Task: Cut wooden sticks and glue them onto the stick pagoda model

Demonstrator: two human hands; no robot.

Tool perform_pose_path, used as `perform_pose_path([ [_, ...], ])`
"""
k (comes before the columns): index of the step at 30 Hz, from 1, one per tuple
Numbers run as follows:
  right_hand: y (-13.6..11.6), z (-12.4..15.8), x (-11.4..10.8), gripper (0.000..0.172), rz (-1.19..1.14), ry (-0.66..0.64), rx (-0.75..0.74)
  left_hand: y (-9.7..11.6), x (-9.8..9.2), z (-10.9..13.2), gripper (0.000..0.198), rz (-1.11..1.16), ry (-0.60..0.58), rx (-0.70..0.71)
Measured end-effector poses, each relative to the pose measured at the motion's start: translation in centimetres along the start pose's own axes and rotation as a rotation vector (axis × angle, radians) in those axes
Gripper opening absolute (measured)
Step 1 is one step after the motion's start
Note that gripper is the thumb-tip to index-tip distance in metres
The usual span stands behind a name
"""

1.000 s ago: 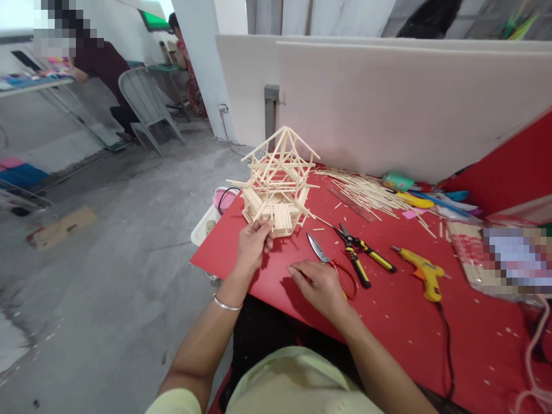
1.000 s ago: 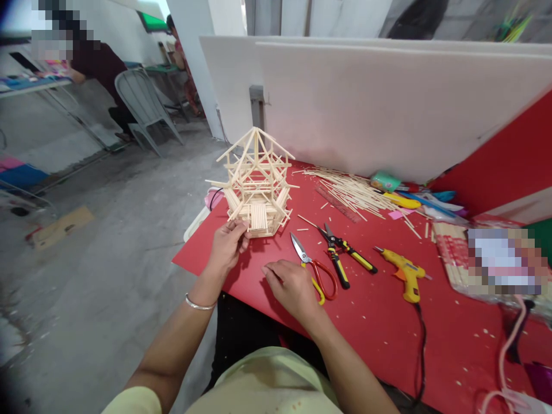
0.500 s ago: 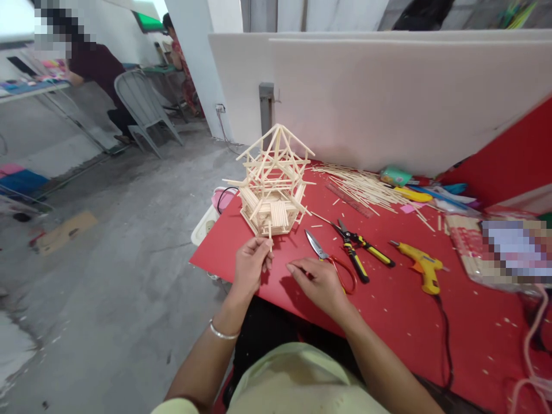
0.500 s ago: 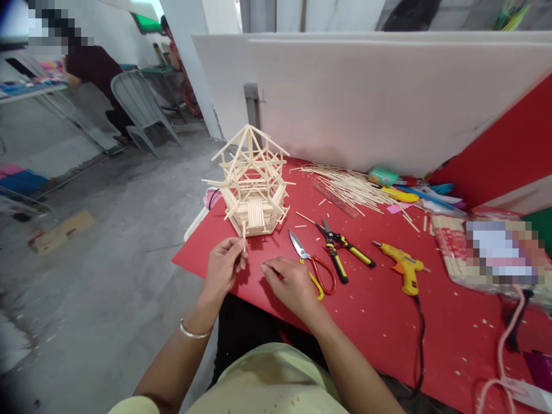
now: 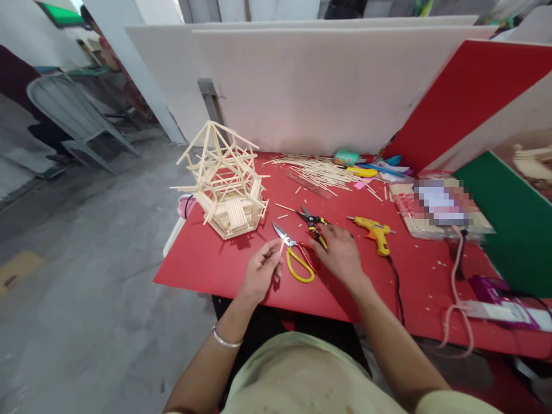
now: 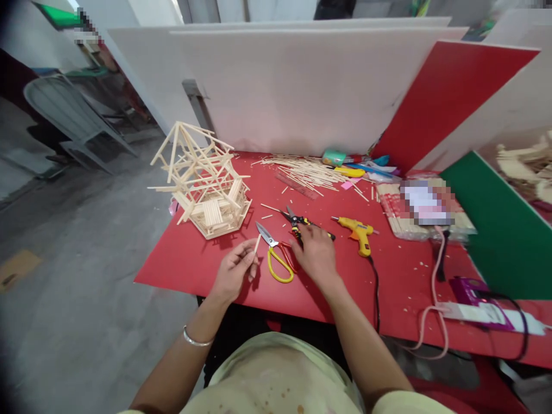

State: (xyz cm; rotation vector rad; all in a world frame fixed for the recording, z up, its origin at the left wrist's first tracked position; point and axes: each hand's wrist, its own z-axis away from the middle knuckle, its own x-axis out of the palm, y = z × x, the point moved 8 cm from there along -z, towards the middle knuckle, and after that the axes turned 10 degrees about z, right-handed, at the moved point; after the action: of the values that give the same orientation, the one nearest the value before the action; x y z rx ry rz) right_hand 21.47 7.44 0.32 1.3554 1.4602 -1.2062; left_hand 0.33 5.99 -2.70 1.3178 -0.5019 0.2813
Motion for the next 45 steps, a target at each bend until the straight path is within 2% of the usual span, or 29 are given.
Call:
perform_pose_path([
  [2, 2.6, -1.0, 1.3, 0.064, 0.156, -0.076, 0.061, -0.3, 0.3, 0.0, 0.036, 0.034, 0.001, -0.01],
  [4, 4.3, -1.9, 2.8, 0.072, 0.209, -0.203, 0.087, -0.3, 0.3, 0.2, 0.031, 0.055, 0.017, -0.012],
  [6, 4.9, -2.6, 3.7, 0.073, 0.21, -0.291, 0.084, -0.1, 0.1, 0.5, 0.029, 0.051, 0.034, -0.014],
  [8, 4.7, -2.9, 3.3, 0.068, 0.18, -0.276, 0.075, 0.3, -0.2, 0.7, 0.029, -0.002, 0.054, -0.001],
  [10, 3.4, -2.9, 1.6, 0.058, 0.052, -0.183, 0.057, 1.3, -0.6, 0.9, 0.025, -0.169, 0.083, 0.088],
  [12, 1.3, -2.3, -0.6, 0.05, -0.236, -0.117, 0.03, 3.3, -0.6, 1.2, 0.019, -0.473, 0.1, 0.292],
  [15, -3.3, -0.8, -2.7, 0.046, -0.78, -0.24, -0.065, 5.7, 0.6, 2.3, 0.016, -0.947, 0.066, 0.657],
  [17, -6.5, 0.4, -3.8, 0.04, -0.916, -0.327, -0.162, 6.5, 1.2, 3.0, 0.019, -1.112, 0.016, 0.792],
  [19, -8.7, 1.3, -4.1, 0.041, -0.925, -0.381, -0.226, 7.3, 1.0, 3.4, 0.018, -1.138, 0.0, 0.824],
  [23, -12.2, 2.7, -1.9, 0.047, -1.049, -0.61, -0.227, 9.6, -1.1, 4.1, 0.014, -1.025, 0.009, 0.749],
  [25, -13.9, 2.9, -0.9, 0.048, -1.127, -0.666, -0.211, 10.7, -2.2, 4.6, 0.014, -0.981, 0.032, 0.738],
  [27, -15.6, 2.2, -0.5, 0.047, -1.182, -0.613, -0.174, 11.9, -3.8, 5.2, 0.018, -0.9, 0.151, 0.751],
  [29, -17.2, 1.4, -0.3, 0.047, -1.228, -0.518, -0.107, 12.7, -6.1, 5.5, 0.02, -0.74, 0.345, 0.73],
  [31, -18.7, 0.7, 0.1, 0.048, -1.265, -0.456, -0.048, 12.1, -8.4, 5.0, 0.017, -0.497, 0.469, 0.596],
  [33, -20.0, 0.2, 0.4, 0.048, -1.276, -0.424, -0.025, 10.5, -9.6, 3.5, 0.023, -0.216, 0.451, 0.395],
  [35, -20.9, 0.0, 0.7, 0.048, -1.261, -0.41, -0.033, 9.3, -10.0, 2.1, 0.029, -0.002, 0.394, 0.252],
  [37, -21.4, -0.1, 0.8, 0.047, -1.242, -0.399, -0.056, 9.0, -9.9, 1.0, 0.031, 0.111, 0.356, 0.191],
  [41, -21.9, -0.4, 1.2, 0.043, -1.252, -0.392, -0.09, 9.6, -9.5, -0.6, 0.028, 0.174, 0.331, 0.167],
  [45, -22.4, -0.8, 2.7, 0.036, -1.384, -0.458, -0.072, 10.0, -9.4, -1.7, 0.026, 0.208, 0.349, 0.183],
])
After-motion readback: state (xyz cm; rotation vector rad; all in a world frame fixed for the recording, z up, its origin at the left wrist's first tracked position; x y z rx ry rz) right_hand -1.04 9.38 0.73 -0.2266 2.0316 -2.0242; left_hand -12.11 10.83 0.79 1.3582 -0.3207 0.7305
